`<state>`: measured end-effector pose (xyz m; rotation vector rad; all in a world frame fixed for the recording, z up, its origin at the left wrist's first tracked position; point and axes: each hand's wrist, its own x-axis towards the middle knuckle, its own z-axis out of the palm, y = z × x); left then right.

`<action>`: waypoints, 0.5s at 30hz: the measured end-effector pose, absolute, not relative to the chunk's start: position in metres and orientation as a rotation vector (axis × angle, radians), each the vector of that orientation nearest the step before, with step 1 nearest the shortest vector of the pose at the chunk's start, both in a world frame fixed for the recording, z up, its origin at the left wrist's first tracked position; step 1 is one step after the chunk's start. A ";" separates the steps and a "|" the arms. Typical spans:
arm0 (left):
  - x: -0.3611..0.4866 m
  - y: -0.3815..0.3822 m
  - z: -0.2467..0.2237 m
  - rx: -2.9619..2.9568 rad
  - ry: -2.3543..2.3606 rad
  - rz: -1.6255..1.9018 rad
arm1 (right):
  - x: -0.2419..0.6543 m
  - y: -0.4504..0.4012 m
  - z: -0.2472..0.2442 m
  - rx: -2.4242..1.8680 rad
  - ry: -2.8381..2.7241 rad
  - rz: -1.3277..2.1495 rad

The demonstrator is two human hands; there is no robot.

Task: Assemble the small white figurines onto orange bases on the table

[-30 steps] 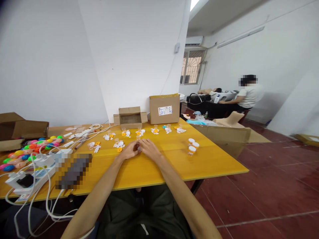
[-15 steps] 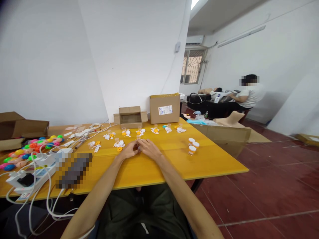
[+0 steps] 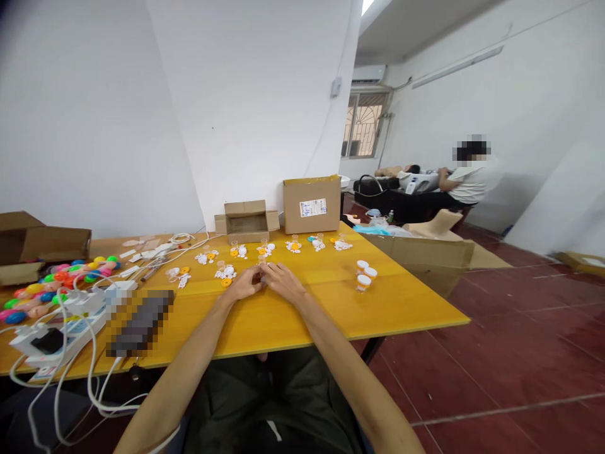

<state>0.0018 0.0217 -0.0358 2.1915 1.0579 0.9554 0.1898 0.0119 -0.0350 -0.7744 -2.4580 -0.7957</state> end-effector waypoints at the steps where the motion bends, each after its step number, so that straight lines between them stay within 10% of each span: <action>1: 0.001 0.023 -0.037 2.204 1.053 0.949 | 0.190 0.012 -0.035 -0.780 -2.459 -0.781; 15: 0.002 0.013 -0.025 2.356 1.136 0.899 | 0.190 0.005 -0.033 -0.870 -2.372 -0.582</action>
